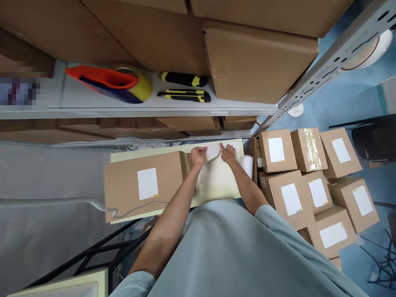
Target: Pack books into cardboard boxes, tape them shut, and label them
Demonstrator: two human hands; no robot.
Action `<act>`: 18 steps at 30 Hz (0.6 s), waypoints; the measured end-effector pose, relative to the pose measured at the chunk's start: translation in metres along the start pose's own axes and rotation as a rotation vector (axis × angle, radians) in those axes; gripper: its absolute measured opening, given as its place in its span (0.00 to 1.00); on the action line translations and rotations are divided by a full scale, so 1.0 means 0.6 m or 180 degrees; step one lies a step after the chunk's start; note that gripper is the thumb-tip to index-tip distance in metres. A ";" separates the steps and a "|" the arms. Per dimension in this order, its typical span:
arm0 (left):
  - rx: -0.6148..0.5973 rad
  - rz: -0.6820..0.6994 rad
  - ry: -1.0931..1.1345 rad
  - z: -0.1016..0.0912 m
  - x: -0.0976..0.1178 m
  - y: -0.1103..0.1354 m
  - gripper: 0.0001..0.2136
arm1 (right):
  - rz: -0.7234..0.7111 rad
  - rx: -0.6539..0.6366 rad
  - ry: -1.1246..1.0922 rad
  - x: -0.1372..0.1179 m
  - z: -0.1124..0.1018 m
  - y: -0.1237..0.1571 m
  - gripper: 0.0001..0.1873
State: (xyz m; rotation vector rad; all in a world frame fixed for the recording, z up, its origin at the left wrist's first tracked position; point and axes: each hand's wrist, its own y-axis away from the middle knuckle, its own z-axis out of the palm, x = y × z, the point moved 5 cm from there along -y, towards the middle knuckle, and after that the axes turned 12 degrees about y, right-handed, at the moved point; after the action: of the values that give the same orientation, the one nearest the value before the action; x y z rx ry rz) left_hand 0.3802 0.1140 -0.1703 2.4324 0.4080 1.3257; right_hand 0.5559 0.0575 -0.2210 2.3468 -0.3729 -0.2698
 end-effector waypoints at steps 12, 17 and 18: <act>-0.0537 0.0802 0.0783 -0.247 0.004 0.173 0.22 | -0.0563 0.0718 -0.0530 -0.054 -0.090 0.152 0.34; -0.1644 0.1182 0.0830 -0.364 -0.007 0.205 0.20 | -0.2337 0.1407 -0.1264 -0.186 -0.067 0.344 0.21; -0.1782 0.1292 0.0817 -0.387 -0.008 0.210 0.19 | -0.2437 0.1319 -0.1137 -0.215 -0.055 0.371 0.16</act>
State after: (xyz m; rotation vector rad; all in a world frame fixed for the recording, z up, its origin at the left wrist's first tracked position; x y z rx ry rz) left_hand 0.1918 0.0350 -0.0026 1.9335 -0.3810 1.6488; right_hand 0.4034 -0.0311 -0.0306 2.7581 0.3693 -1.0669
